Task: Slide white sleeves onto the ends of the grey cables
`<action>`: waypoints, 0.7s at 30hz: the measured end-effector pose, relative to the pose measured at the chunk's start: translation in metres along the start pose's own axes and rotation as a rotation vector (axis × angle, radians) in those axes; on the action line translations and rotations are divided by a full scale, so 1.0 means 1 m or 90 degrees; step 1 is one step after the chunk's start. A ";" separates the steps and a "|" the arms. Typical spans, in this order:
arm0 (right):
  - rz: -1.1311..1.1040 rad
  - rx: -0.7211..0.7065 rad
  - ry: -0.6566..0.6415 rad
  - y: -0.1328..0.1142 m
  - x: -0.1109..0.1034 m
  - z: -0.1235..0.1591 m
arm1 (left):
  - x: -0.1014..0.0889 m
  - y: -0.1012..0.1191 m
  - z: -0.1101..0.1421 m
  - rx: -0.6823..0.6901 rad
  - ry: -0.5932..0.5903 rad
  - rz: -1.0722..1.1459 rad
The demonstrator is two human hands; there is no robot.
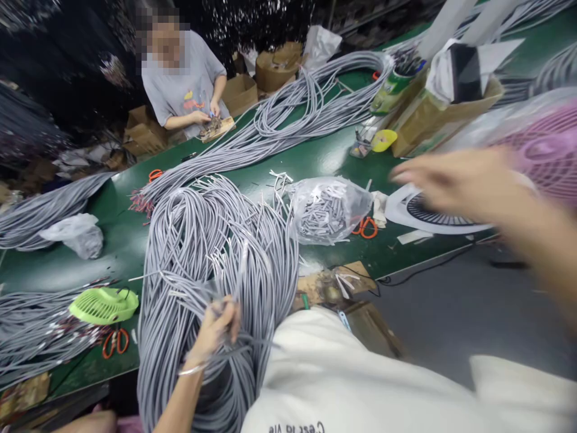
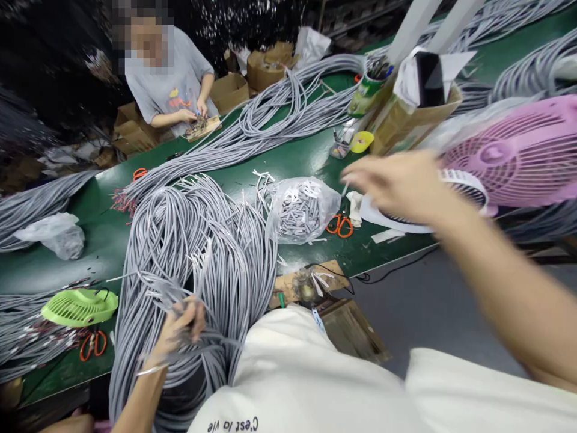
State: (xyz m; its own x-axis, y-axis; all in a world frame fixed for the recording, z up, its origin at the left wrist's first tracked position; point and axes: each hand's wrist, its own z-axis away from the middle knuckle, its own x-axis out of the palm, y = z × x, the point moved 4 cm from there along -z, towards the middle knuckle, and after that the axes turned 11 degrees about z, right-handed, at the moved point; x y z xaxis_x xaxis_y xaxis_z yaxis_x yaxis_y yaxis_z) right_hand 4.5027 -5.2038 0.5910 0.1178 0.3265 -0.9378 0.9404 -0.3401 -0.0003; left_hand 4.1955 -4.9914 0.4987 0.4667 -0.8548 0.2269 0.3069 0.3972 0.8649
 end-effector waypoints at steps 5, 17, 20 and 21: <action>0.033 0.003 -0.102 -0.038 0.072 -0.029 | 0.053 -0.013 -0.062 0.050 -0.015 -0.125; -0.041 -0.219 -0.070 -0.130 0.091 -0.036 | 0.053 -0.034 -0.070 0.101 0.050 -0.140; -0.016 -0.296 -0.097 -0.130 0.088 -0.029 | 0.058 -0.039 -0.072 0.062 0.044 -0.107; -0.006 -0.324 -0.094 -0.131 0.087 -0.025 | 0.060 -0.040 -0.072 0.059 0.041 -0.109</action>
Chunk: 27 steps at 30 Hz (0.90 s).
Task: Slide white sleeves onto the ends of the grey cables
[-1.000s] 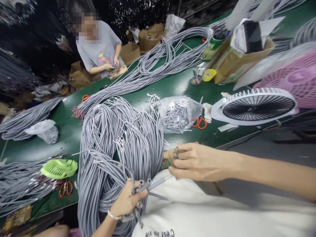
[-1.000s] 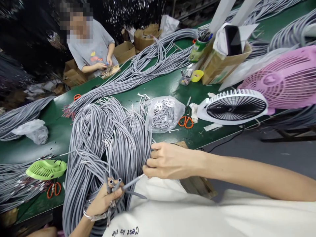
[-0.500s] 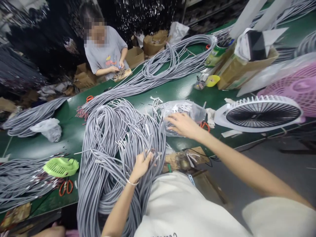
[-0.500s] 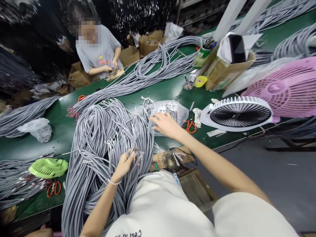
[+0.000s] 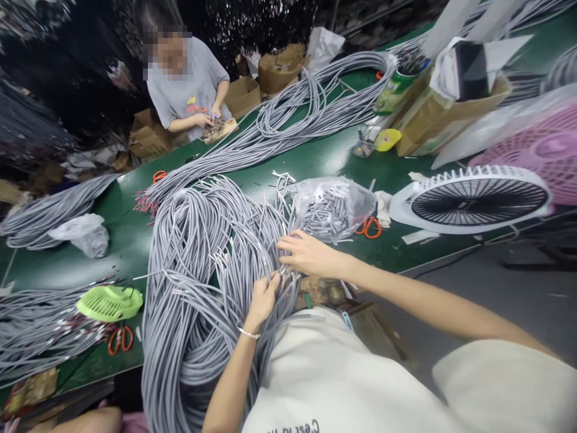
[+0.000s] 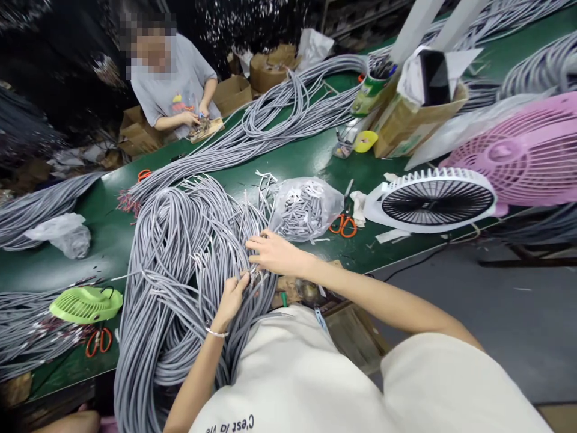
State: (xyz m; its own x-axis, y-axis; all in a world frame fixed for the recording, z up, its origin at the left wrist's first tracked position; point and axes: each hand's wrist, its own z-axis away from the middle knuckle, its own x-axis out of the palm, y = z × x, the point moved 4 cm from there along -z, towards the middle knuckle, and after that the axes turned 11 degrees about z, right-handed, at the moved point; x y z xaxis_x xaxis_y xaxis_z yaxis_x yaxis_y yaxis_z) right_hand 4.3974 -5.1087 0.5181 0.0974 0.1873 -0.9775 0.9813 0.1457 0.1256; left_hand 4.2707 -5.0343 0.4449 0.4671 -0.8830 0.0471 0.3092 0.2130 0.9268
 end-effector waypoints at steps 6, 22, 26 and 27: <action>0.118 -0.072 0.023 -0.020 0.001 0.014 | 0.001 0.000 0.001 0.010 -0.018 -0.042; 0.033 -0.172 -0.208 -0.040 -0.024 0.034 | 0.025 0.007 0.032 0.076 -0.054 -0.222; 0.051 -0.204 -0.232 -0.046 -0.031 0.036 | 0.026 0.008 0.037 0.091 -0.093 -0.255; 0.040 -0.198 -0.244 -0.047 -0.030 0.035 | 0.026 0.009 0.037 0.088 -0.097 -0.266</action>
State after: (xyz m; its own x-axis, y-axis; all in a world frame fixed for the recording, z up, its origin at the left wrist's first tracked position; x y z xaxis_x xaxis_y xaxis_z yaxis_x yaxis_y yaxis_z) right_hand 4.3545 -5.1554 0.5351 0.2667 -0.1573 -0.9509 0.8812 0.4394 0.1745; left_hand 4.2546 -5.0707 0.4684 0.1950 -0.9350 -0.2962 0.3270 -0.2228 0.9184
